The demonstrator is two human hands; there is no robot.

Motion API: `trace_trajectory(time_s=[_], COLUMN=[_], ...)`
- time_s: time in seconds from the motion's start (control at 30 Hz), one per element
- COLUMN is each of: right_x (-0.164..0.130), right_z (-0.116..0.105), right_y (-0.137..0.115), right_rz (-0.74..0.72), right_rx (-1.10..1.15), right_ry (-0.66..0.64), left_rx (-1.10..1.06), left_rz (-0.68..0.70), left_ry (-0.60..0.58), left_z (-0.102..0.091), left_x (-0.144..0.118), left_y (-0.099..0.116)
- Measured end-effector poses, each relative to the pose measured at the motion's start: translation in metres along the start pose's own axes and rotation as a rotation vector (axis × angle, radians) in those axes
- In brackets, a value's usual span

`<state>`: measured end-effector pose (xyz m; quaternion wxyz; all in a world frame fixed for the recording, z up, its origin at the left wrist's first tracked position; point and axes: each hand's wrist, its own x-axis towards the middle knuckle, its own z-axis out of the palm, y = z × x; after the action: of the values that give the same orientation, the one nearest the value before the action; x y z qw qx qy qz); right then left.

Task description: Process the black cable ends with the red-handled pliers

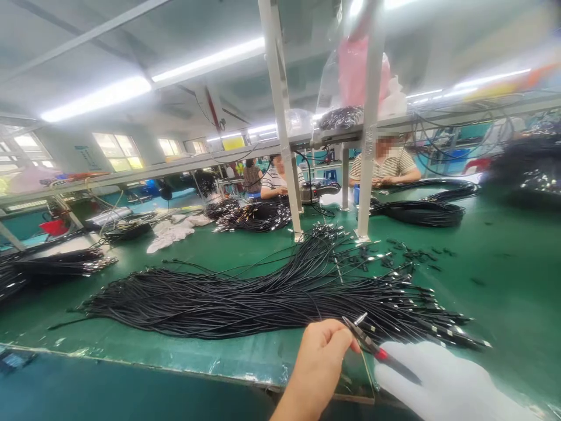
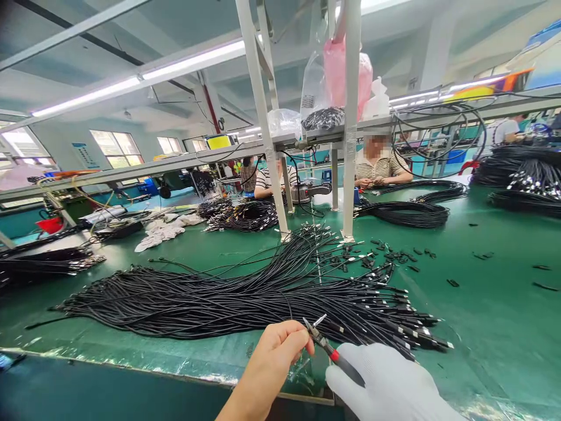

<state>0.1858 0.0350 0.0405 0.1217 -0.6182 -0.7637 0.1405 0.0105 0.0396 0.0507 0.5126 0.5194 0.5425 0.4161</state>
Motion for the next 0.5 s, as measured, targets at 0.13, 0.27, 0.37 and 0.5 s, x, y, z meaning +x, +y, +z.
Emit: trace_trajectory(time_s=[0.13,0.27,0.37,0.5], right_x=[0.005,0.012,0.020,0.032], right_z=[0.008,0.012,0.013,0.013], right_y=[0.003,0.006,0.008,0.009], right_rz=[0.008,-0.031,-0.056,-0.106], right_rx=[-0.034,-0.055,-0.065,-0.014], right_ry=[-0.009,0.051,0.000,-0.068], left_rx=[-0.153,-0.254,-0.329,-0.428], left_rz=[-0.059,-0.050,-0.058,-0.104], left_ry=[-0.071,-0.114,-0.156,-0.229], left_z=[-0.004,-0.008,-0.012,-0.019], left_x=[0.005,0.007,0.009,0.016], left_y=[0.000,0.000,0.001,0.000])
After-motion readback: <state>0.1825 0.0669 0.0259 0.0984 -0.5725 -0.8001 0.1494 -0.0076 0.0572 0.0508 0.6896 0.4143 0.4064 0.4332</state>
